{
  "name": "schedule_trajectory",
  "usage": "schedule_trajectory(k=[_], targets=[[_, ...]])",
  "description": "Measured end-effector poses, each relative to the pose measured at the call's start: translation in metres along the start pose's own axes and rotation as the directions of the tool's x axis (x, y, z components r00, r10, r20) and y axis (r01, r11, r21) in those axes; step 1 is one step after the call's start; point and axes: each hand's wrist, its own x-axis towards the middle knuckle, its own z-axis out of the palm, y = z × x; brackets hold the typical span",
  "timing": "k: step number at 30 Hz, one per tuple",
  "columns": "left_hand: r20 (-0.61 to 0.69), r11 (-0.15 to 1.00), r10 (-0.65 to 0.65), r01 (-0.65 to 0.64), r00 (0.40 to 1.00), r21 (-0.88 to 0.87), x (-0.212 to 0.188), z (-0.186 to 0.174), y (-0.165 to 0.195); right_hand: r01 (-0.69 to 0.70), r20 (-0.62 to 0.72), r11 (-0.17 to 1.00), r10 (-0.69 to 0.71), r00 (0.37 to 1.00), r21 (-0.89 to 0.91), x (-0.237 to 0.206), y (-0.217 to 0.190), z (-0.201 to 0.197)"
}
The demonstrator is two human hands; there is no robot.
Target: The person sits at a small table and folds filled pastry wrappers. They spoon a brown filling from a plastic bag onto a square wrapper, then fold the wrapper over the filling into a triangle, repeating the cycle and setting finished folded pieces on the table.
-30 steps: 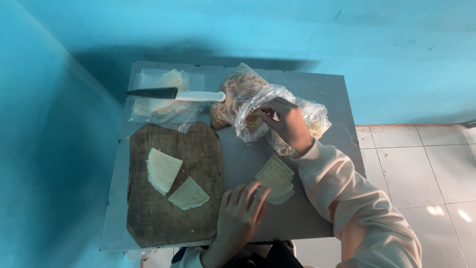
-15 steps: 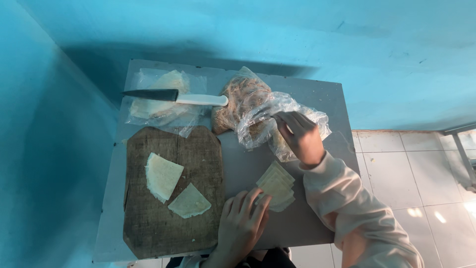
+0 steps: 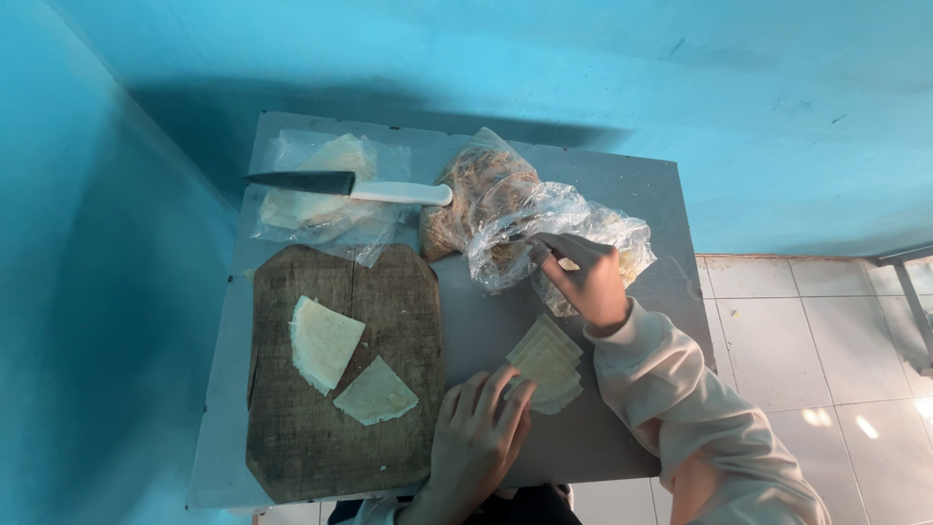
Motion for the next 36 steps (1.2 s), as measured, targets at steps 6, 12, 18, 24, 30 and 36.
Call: schedule_trajectory(k=[6, 12, 18, 24, 30, 36], targets=[[-0.009, 1.000, 0.002, -0.002, 1.000, 0.013, 0.001, 0.000, 0.001, 0.001, -0.026, 0.999, 0.000, 1.000, 0.045, -0.008, 0.002, 0.003], [-0.013, 1.000, 0.002, -0.002, 1.000, 0.025, 0.003, 0.000, 0.002, -0.132, -0.033, 0.977, 0.139, 0.990, 0.170, -0.014, 0.006, 0.012], [-0.012, 1.000, -0.001, 0.001, 1.000, 0.024, 0.003, 0.001, 0.002, -0.188, -0.066, 0.929, 0.219, 0.973, 0.319, -0.021, 0.016, 0.019], [-0.013, 0.999, 0.000, 0.000, 1.000, 0.033, 0.004, 0.002, 0.001, -0.222, -0.043, 0.925, 0.246, 0.968, 0.307, -0.024, 0.021, 0.020], [-0.018, 0.999, 0.002, -0.002, 1.000, 0.044, 0.003, 0.003, 0.003, -0.213, -0.034, 0.905, 0.243, 0.969, 0.369, -0.022, 0.018, 0.022], [-0.003, 0.999, 0.002, -0.002, 1.000, 0.046, 0.002, 0.003, 0.002, -0.197, -0.063, 0.932, 0.225, 0.972, 0.303, -0.020, 0.017, 0.016]])
